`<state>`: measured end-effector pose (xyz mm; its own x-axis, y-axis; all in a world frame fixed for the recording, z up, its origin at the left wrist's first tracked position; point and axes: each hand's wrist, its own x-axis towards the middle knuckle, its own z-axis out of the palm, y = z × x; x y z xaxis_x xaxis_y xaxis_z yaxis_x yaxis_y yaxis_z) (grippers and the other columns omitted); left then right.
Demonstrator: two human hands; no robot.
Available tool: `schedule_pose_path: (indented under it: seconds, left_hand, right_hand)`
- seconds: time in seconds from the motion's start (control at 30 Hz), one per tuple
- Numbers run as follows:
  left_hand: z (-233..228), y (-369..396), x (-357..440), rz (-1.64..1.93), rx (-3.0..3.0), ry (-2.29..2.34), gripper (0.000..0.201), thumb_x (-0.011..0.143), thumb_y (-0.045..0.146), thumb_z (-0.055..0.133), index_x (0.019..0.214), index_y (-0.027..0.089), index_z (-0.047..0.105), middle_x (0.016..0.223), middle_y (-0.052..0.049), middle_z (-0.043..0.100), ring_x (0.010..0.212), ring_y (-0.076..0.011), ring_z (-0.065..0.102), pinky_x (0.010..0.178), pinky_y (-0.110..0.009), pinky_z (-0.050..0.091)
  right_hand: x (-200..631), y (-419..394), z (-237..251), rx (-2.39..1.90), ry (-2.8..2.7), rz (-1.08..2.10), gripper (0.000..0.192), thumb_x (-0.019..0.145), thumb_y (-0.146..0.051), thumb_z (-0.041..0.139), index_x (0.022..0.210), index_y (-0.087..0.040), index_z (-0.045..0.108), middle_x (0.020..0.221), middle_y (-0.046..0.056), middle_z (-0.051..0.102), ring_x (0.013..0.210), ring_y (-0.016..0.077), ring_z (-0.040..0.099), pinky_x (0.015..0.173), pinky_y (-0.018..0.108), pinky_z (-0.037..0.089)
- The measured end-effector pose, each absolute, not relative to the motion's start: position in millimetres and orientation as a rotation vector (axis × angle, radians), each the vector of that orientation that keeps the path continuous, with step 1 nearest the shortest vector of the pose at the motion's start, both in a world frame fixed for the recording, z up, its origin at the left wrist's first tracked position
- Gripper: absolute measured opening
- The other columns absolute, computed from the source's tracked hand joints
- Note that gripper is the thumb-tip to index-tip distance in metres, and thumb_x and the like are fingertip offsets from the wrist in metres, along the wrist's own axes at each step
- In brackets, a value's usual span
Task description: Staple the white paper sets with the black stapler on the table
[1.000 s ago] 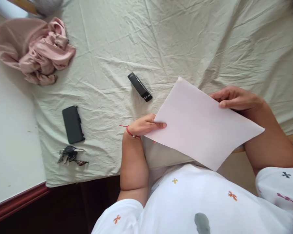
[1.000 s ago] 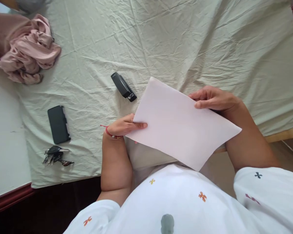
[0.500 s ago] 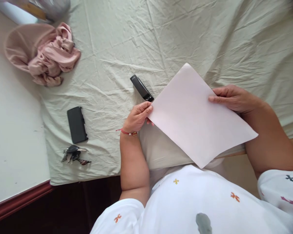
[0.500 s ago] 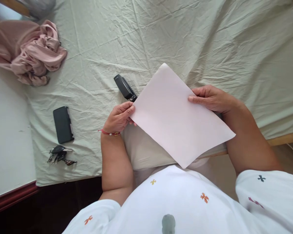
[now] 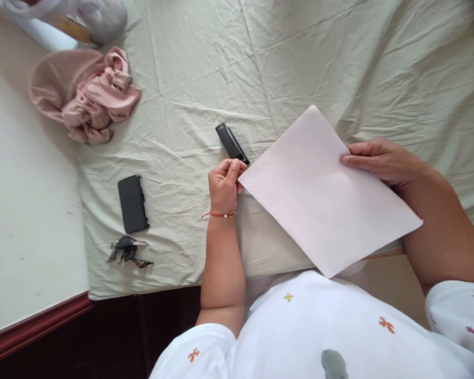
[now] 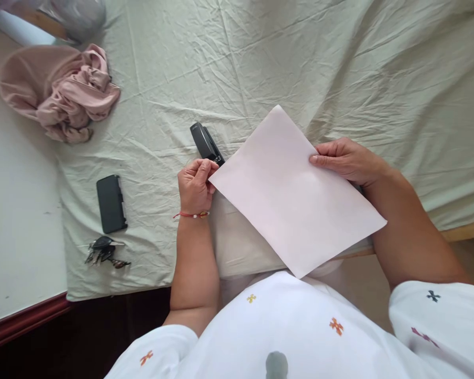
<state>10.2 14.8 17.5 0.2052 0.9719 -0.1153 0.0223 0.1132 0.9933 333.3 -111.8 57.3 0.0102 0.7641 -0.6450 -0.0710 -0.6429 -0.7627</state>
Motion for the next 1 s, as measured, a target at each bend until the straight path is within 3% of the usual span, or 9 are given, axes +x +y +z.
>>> schedule_pose_path:
  seconds: [0.2,0.3,0.4,0.5,0.63,0.73,0.8,0.9,1.0]
  left_hand:
    - [8.0,15.7,14.5,1.360,1.285,1.217,0.044,0.087,0.054,0.076,0.068,0.018,0.061,0.055,0.005,0.051,0.045,-0.0046,0.045,0.042,-0.018,0.029]
    - [-0.3,21.8,9.9,1.530,1.314,1.307,0.042,0.091,0.056,0.071,0.076,0.019,0.059,0.065,0.005,0.054,0.053,-0.0053,0.048,0.049,-0.018,0.036]
    - [-11.0,27.8,5.2,1.498,1.513,1.377,0.036,0.094,0.057,0.068,0.103,0.021,0.069,0.096,-0.003,0.068,0.084,-0.0111,0.064,0.070,-0.020,0.051]
    - [-17.6,29.3,3.9,1.360,1.726,1.326,0.044,0.098,0.059,0.062,0.128,0.028,0.070,0.134,-0.009,0.065,0.122,-0.0183,0.064,0.097,-0.027,0.054]
    - [-13.6,25.3,6.9,1.201,1.862,1.233,0.045,0.100,0.060,0.058,0.129,0.029,0.074,0.146,-0.009,0.064,0.145,-0.0222,0.053,0.117,-0.034,0.046]
    - [-7.0,20.9,11.1,1.150,1.855,1.200,0.043,0.101,0.058,0.057,0.124,0.028,0.078,0.138,-0.009,0.070,0.143,-0.0219,0.056,0.117,-0.035,0.047]
    - [-5.3,18.2,14.2,1.136,1.816,1.185,0.043,0.100,0.059,0.059,0.120,0.027,0.079,0.134,-0.010,0.070,0.137,-0.0221,0.060,0.106,-0.032,0.054]
    - [-7.7,15.3,17.9,1.123,1.723,1.185,0.045,0.095,0.062,0.065,0.121,0.028,0.079,0.133,-0.010,0.067,0.114,-0.0185,0.067,0.080,-0.024,0.057]
    - [-9.0,13.7,19.3,1.138,1.669,1.173,0.045,0.093,0.062,0.068,0.122,0.031,0.079,0.120,-0.007,0.067,0.088,-0.0122,0.062,0.068,-0.022,0.051]
  right_hand:
    - [329.5,-109.3,58.7,-1.672,-0.747,1.692,0.022,0.094,-0.030,0.071,0.111,-0.019,0.080,0.088,0.005,0.083,0.063,0.0174,0.076,0.058,0.026,0.065]
    - [329.9,-108.6,57.6,-1.706,-0.726,1.683,0.022,0.094,-0.031,0.071,0.109,-0.019,0.080,0.087,0.004,0.082,0.062,0.0172,0.075,0.055,0.024,0.063]
    - [328.8,-108.1,58.8,-1.714,-0.672,1.677,0.019,0.093,-0.030,0.072,0.106,-0.018,0.081,0.085,0.004,0.082,0.062,0.0176,0.075,0.052,0.024,0.062]
    - [325.4,-107.7,63.0,-1.700,-0.595,1.675,0.015,0.091,-0.027,0.074,0.100,-0.018,0.080,0.083,0.005,0.081,0.061,0.0189,0.075,0.050,0.025,0.061]
    - [320.5,-106.5,67.3,-1.720,-0.545,1.709,0.012,0.089,-0.027,0.075,0.096,-0.019,0.080,0.080,0.005,0.081,0.058,0.0191,0.073,0.047,0.025,0.061]
    - [318.9,-106.3,66.8,-1.734,-0.545,1.721,0.013,0.091,-0.027,0.074,0.099,-0.019,0.081,0.083,0.005,0.081,0.060,0.0186,0.074,0.049,0.025,0.061]
    - [318.9,-107.4,66.1,-1.733,-0.543,1.728,0.016,0.091,-0.029,0.074,0.102,-0.020,0.081,0.085,0.006,0.082,0.063,0.0193,0.075,0.050,0.025,0.062]
    - [319.4,-111.9,66.4,-1.736,-0.552,1.753,0.020,0.090,-0.032,0.076,0.105,-0.020,0.081,0.086,0.008,0.082,0.063,0.0200,0.075,0.049,0.025,0.061]
    - [319.7,-118.8,68.0,-1.762,-0.556,1.760,0.020,0.090,-0.033,0.076,0.104,-0.019,0.081,0.083,0.008,0.081,0.060,0.0197,0.074,0.047,0.025,0.060]
